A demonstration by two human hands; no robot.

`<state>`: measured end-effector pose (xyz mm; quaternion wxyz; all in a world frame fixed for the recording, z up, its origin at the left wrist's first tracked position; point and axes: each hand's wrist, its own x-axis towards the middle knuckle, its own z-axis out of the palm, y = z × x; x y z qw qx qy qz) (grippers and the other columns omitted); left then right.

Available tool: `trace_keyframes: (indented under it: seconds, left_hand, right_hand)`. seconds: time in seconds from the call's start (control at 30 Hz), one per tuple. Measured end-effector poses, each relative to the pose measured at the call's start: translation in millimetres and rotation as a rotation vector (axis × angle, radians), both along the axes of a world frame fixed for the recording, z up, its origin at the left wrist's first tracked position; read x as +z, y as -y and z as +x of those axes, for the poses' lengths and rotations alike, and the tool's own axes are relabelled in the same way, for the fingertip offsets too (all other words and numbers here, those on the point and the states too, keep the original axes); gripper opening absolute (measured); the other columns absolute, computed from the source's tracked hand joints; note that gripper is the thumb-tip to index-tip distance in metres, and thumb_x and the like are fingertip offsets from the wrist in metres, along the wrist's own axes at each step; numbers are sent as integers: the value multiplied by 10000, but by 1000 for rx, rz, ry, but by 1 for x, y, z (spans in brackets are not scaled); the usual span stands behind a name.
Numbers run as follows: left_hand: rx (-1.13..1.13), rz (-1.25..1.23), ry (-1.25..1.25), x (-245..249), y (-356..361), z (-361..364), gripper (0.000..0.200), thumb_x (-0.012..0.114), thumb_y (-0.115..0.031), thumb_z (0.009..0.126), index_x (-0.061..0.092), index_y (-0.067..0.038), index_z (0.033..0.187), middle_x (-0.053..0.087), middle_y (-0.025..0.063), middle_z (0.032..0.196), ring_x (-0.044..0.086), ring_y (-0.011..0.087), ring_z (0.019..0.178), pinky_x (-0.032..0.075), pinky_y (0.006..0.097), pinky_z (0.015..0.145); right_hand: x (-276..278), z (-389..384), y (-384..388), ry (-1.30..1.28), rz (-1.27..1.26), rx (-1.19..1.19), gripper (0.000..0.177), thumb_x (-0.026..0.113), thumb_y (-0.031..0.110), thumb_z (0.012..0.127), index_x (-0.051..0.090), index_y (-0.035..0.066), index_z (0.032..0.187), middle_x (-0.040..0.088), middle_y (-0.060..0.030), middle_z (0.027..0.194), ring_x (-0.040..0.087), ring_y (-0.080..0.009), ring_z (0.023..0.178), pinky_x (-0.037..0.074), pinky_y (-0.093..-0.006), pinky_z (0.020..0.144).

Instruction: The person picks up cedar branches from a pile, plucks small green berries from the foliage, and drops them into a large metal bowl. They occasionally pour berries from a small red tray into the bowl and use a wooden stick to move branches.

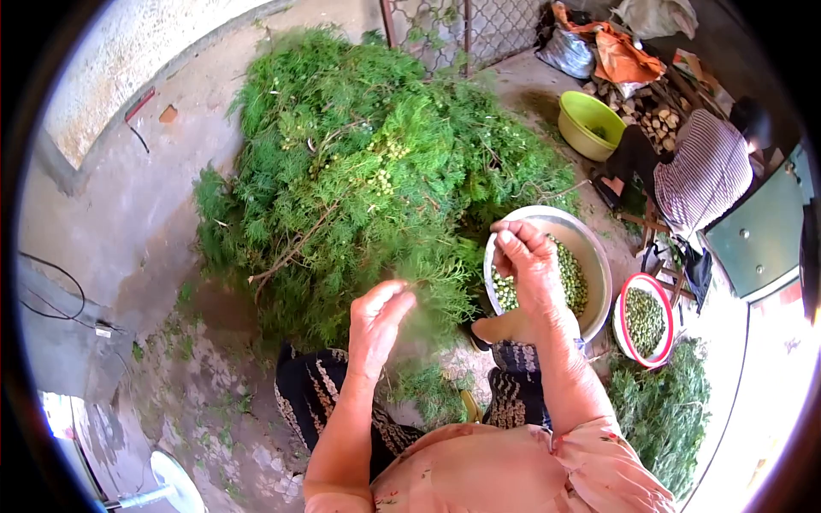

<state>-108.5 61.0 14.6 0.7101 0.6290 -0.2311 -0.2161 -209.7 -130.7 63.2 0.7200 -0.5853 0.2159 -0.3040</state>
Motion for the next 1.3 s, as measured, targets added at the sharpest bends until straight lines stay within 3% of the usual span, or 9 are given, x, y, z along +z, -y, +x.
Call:
trace_keyframes:
  seconds: [0.13, 0.27, 0.37, 0.5, 0.6, 0.8, 1.0, 1.1, 1.3]
  left_hand:
    - [-9, -142, -218, 6, 1, -36, 111, 615, -13, 797, 631, 12, 903, 622, 52, 759, 555, 88, 615, 413, 203, 516]
    - [-48, -33, -238, 13, -4, -67, 98, 616, -54, 813, 634, 5, 890, 602, 33, 673, 494, 47, 506, 361, 165, 429]
    - [-92, -10, -135, 14, -11, -86, 109, 611, -79, 827, 636, 6, 890, 604, 32, 677, 497, 47, 509, 374, 164, 438]
    - [-137, 99, -107, 17, -18, -101, 154, 649, -168, 818, 654, -30, 885, 600, -17, 697, 507, 36, 562, 394, 172, 487]
    - [-135, 80, -58, 7, -18, -106, 129, 628, -103, 825, 641, 12, 882, 617, 28, 710, 545, 71, 560, 446, 195, 504]
    - [-188, 67, -18, 1, -16, -117, 126, 649, -126, 807, 674, -35, 890, 613, -3, 705, 506, 45, 605, 383, 187, 524]
    - [-127, -14, -266, 10, -10, -125, 113, 654, -63, 785, 677, -29, 889, 626, -11, 719, 506, 40, 609, 394, 182, 556]
    - [-109, 16, -359, 8, -8, -123, 118, 657, -56, 777, 678, -32, 890, 627, -8, 725, 508, 44, 604, 399, 181, 566]
    - [-81, -83, -515, 7, 6, -128, 150, 660, -50, 760, 673, -28, 907, 654, 37, 758, 526, 75, 568, 404, 194, 541]
  right_hand:
    - [-27, -35, -22, 21, 432, 2, 49, 594, 63, 837, 632, 67, 866, 558, 13, 617, 473, -67, 483, 351, -194, 410]
    - [-30, -57, -43, -176, 298, 155, 92, 566, 68, 849, 647, 110, 852, 583, 41, 629, 437, -31, 445, 301, -157, 381]
    - [-46, -70, -46, -38, 386, 226, 151, 630, 61, 809, 640, 62, 960, 636, 15, 788, 550, -47, 600, 422, -169, 464]
    - [-38, -90, -55, -50, 315, 244, 229, 638, 48, 801, 626, 54, 1029, 651, -5, 879, 576, -60, 699, 460, -184, 583]
    - [-38, -99, -58, 15, 296, 275, 270, 653, 40, 784, 619, 51, 1052, 653, -9, 897, 571, -62, 691, 463, -183, 585]
    - [-28, -115, -62, 110, 351, 273, 274, 671, 61, 768, 611, 53, 1035, 626, 9, 811, 532, -64, 609, 425, -190, 492]
    - [-35, -114, -58, 23, 371, 233, 207, 685, 66, 757, 615, 56, 952, 608, 3, 722, 513, -63, 539, 413, -190, 467]
    - [-32, -113, -59, -81, 310, 142, 171, 673, 33, 760, 619, 82, 915, 617, 25, 724, 524, -49, 575, 428, -174, 519]
    - [-39, -105, -63, 24, 357, -107, 72, 637, 39, 792, 609, 79, 846, 587, 27, 660, 504, -55, 542, 416, -186, 498]
